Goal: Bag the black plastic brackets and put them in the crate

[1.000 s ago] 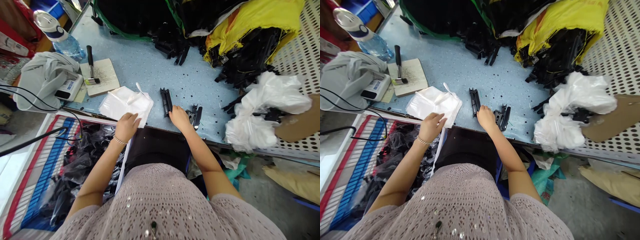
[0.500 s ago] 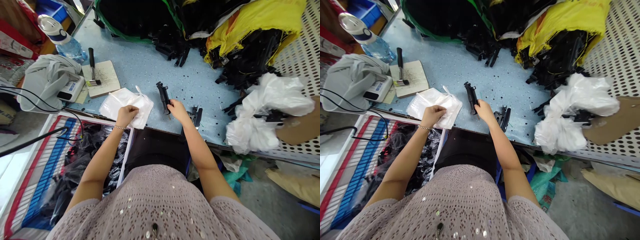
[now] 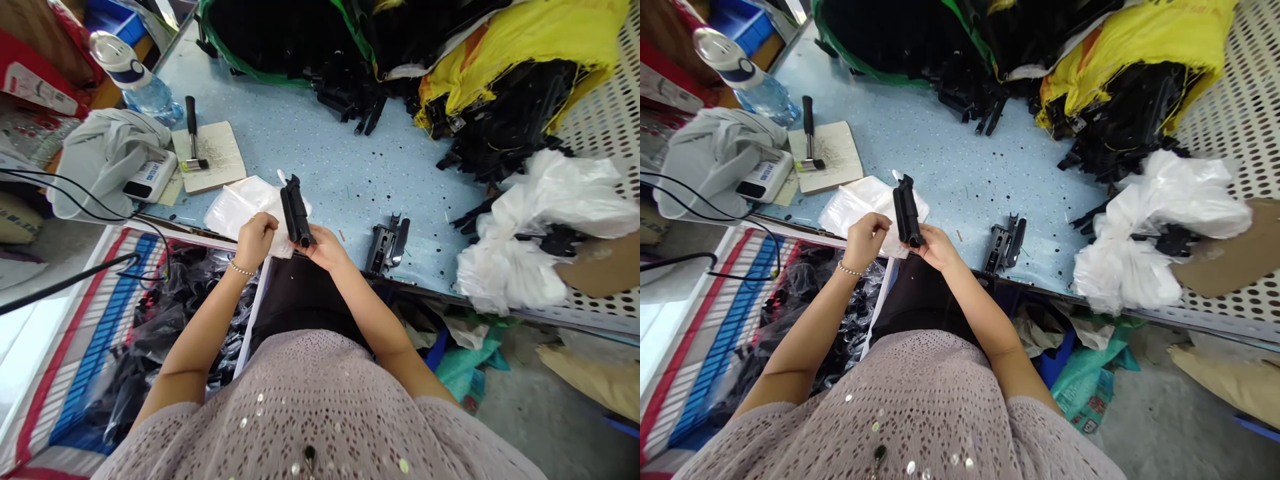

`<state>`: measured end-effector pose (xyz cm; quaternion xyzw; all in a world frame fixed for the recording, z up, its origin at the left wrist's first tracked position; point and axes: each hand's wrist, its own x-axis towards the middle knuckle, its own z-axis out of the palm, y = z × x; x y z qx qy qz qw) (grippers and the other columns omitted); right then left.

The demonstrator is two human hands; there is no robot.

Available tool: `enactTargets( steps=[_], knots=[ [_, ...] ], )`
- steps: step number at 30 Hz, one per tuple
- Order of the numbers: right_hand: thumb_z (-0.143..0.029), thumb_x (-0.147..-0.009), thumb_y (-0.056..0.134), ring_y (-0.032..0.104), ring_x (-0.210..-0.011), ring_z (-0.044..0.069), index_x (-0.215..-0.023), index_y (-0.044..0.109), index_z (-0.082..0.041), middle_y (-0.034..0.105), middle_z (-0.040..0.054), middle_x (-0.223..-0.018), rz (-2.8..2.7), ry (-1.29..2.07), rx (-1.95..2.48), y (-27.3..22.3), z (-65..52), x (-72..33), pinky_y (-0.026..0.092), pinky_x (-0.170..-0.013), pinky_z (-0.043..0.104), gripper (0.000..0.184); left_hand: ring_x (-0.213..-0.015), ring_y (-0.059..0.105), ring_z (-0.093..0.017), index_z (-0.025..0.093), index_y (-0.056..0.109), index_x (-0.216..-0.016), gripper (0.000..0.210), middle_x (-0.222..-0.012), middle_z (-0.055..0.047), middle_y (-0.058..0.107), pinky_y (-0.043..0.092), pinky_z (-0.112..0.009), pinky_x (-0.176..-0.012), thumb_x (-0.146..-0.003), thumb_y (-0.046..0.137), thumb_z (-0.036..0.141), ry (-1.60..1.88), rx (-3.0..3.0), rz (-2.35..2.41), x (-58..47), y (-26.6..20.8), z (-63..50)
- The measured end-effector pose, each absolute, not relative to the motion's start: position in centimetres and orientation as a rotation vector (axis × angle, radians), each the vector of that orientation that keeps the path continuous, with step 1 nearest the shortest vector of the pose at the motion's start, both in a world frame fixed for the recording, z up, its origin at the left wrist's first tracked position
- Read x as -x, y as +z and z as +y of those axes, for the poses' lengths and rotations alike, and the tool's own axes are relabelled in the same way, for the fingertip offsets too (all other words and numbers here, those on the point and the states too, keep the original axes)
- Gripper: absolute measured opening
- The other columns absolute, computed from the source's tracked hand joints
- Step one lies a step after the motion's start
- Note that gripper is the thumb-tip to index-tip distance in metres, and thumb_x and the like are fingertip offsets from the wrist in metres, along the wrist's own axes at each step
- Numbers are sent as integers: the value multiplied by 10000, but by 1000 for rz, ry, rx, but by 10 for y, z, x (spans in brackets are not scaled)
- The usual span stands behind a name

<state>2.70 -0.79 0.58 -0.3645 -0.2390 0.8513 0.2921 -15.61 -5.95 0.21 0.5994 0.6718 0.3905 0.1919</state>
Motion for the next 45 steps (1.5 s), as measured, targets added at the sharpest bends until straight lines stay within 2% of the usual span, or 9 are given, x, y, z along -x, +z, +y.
enactTargets(
  steps=[6,10,17,23,29,33,36,41,45],
  knots=[
    [-210,-873,738,740,-800,157,-927,724,-196,764,16,-853,-667,2168,977,6,-28,-66,651,-827,312,58,-1079,698,-268,170,762,-1165,411,-1191,-129,739,572,-458,-1006,-891,461,115,883,-1922,1982,166,-1,-61],
    [-250,-941,653,758,-810,167,-1060,705,-122,785,107,-983,-553,2563,885,12,-52,-89,663,-767,282,183,-1038,717,-218,174,696,-1320,473,-1345,-132,681,612,-387,-953,-886,510,142,982,-1806,1911,160,-1,-62],
    [-117,-997,464,748,-810,92,-1107,663,-77,772,81,-925,-116,2646,942,4,-40,-67,622,-736,138,231,-1440,531,-264,196,403,-1598,662,-1605,-167,474,511,-417,-1164,-947,444,85,1016,-2099,1681,144,1,-90],
    [-105,-865,690,717,-730,132,-1041,735,-169,776,11,-870,-649,2390,1042,7,-45,-56,635,-687,233,193,-1489,478,-257,257,235,-1670,761,-1635,-138,444,452,-410,-1224,-963,408,34,1001,-2259,1528,133,7,-111],
    [-207,-928,593,737,-800,128,-1006,710,-128,780,59,-931,-465,2529,879,13,-49,-66,629,-764,218,161,-1534,410,-262,246,166,-1681,825,-1670,-148,382,456,-413,-1222,-937,425,0,1076,-2330,1485,137,18,-115],
    [-256,-885,681,725,-899,207,-923,701,-185,741,22,-848,-1019,2117,1124,13,-54,-63,614,-871,349,83,-1496,467,-259,244,117,-1684,845,-1636,-158,432,514,-435,-1177,-928,389,-15,930,-2468,1224,117,26,-122],
    [-234,-875,684,683,-1111,256,-1002,736,-205,754,45,-989,-1495,1677,1216,22,-68,-62,523,-1048,427,141,-1396,579,-286,218,189,-1673,794,-1546,-180,531,571,-459,-1113,-947,466,55,814,-2489,1202,111,44,-132],
    [-315,-964,637,706,-1109,220,-1337,681,-242,762,53,-1173,-1794,1954,743,56,-90,-83,554,-1013,410,382,-1178,719,-256,246,501,-1520,532,-1374,-119,689,603,-401,-1037,-994,570,276,654,-2236,1554,149,79,-181],
    [-312,-1022,561,703,-1072,233,-1347,689,-272,750,78,-1193,-2094,1332,1121,72,-73,-131,558,-999,441,352,-778,783,-251,216,769,-1045,318,-946,-69,818,637,-339,-726,-901,558,405,177,-1787,1695,187,39,-225]
  ],
)
